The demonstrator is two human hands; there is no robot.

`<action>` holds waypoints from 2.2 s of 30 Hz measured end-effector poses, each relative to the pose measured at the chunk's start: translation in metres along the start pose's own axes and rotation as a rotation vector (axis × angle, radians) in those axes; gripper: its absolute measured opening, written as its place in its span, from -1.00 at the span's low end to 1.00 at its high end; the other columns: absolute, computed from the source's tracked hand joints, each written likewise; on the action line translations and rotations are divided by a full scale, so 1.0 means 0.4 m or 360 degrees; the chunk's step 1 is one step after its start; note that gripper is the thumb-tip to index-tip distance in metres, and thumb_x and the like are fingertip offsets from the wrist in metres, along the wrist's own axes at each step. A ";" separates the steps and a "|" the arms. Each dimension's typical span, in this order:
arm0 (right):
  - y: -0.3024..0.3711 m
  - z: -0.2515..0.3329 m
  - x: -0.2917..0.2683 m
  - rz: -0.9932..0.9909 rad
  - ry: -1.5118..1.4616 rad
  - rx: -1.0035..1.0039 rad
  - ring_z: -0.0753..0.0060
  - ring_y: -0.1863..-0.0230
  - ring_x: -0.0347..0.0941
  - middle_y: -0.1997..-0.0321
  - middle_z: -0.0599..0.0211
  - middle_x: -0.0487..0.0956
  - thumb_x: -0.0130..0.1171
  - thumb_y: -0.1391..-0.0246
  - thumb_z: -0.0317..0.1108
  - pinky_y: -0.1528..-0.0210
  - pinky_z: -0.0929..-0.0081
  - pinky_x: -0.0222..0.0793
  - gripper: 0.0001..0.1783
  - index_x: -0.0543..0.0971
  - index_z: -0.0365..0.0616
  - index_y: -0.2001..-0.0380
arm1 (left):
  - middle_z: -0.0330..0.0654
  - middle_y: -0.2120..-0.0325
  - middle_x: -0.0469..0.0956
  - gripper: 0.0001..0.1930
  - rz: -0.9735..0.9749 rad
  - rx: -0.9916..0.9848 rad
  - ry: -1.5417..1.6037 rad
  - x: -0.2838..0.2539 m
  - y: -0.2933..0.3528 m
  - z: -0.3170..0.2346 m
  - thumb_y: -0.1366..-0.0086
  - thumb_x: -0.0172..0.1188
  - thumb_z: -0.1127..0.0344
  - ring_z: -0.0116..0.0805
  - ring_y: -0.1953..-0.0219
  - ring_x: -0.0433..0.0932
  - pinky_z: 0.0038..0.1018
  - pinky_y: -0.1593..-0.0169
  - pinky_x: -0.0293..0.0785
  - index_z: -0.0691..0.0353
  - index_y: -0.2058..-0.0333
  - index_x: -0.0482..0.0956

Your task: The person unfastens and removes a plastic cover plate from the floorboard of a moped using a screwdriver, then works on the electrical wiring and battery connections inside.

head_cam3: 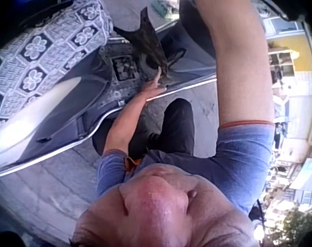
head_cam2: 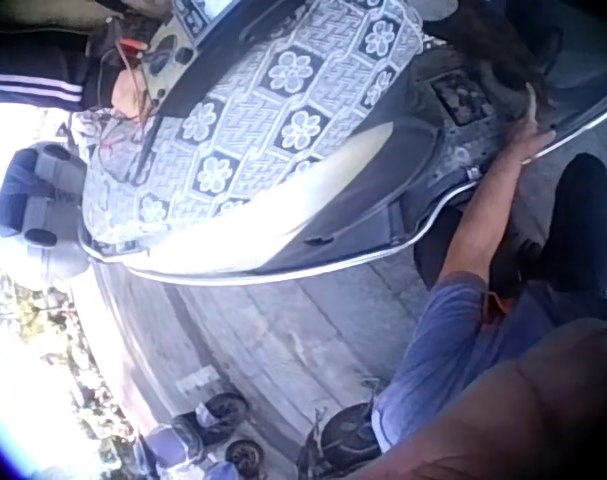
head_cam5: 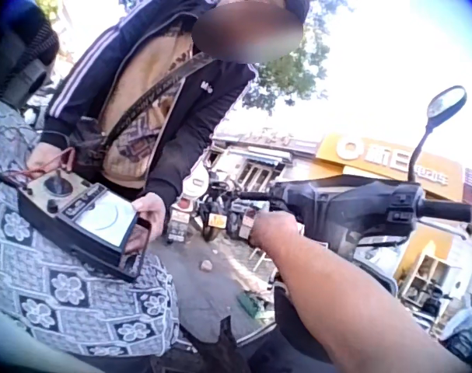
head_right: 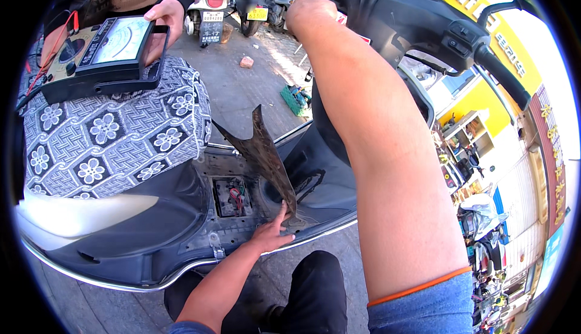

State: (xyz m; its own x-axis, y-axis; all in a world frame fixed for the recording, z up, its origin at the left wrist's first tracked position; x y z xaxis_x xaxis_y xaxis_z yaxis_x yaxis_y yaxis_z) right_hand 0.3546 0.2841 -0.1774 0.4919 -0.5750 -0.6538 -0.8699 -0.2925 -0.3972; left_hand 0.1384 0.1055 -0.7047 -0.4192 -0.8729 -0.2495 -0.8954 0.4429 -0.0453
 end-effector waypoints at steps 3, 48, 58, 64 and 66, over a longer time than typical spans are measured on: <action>-0.027 -0.029 0.033 -0.0068 -0.0014 0.0071 -0.01 -0.38 0.63 -0.42 0.02 0.65 0.05 -0.43 -0.26 -0.35 -0.04 0.58 -0.07 -0.04 -0.06 -0.75 | -0.11 -0.52 0.44 0.31 0.0056 -0.0012 0.0135 0.000 -0.005 -0.008 -0.36 0.41 -0.06 -0.01 -0.34 0.64 -0.18 -0.43 0.46 -0.24 -0.68 -0.56; 1.757 0.510 1.161 0.2066 -0.0345 -0.2020 0.08 -0.44 0.56 -0.35 0.15 0.71 0.20 -0.34 -0.33 -0.34 0.03 0.52 -0.64 0.81 -0.02 -0.11 | -0.03 -0.17 0.68 0.18 0.0006 -0.0060 0.0286 -0.030 -0.015 -0.037 -0.42 0.40 0.19 -0.21 -0.02 0.77 -0.27 -0.20 0.62 -0.24 -0.72 -0.33; 1.603 0.468 0.983 0.1967 -0.0749 -0.2105 -0.08 -0.13 0.74 0.00 0.00 0.80 0.18 -0.35 -0.25 -0.21 -0.01 0.61 -0.67 0.76 -0.08 -0.05 | -0.05 -0.14 0.70 0.19 0.0027 -0.0091 0.0310 -0.020 -0.019 -0.019 -0.39 0.42 0.22 -0.22 -0.01 0.75 -0.27 -0.18 0.65 -0.27 -0.72 -0.31; 1.101 0.282 0.678 0.1865 -0.2417 -0.1398 -0.04 0.04 0.72 0.10 0.03 0.77 0.15 -0.35 -0.30 -0.09 0.00 0.59 -0.79 0.70 -0.17 0.18 | -0.02 -0.21 0.65 0.14 0.0046 0.0212 0.0642 -0.016 -0.020 0.030 -0.42 0.38 0.21 -0.24 -0.14 0.69 -0.30 -0.29 0.55 -0.21 -0.73 -0.27; 0.961 0.313 0.685 0.1021 -0.2788 -0.0738 -0.08 0.08 0.71 0.13 0.03 0.76 0.16 -0.34 -0.30 -0.04 -0.05 0.57 -0.80 0.65 -0.19 0.23 | 0.10 -0.43 0.43 0.08 -0.0237 0.0369 -0.0041 -0.002 -0.024 0.031 -0.44 0.33 0.09 -0.17 -0.35 0.56 -0.25 -0.39 0.45 0.03 -0.71 -0.21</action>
State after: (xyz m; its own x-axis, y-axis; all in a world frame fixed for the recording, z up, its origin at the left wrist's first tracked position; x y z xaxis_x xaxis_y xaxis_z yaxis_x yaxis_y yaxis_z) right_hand 0.1595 0.1097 -0.5899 -0.6325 0.5460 -0.5494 -0.7041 -0.7009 0.1140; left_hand 0.1492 0.1046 -0.7162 -0.2790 -0.9278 -0.2478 -0.8874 0.3477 -0.3028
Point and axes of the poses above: each hand's wrist, its own y-axis away from the middle knuckle, its own x-axis out of the palm, z = x × y, the point moved 6 cm from there along -y, towards the middle knuckle
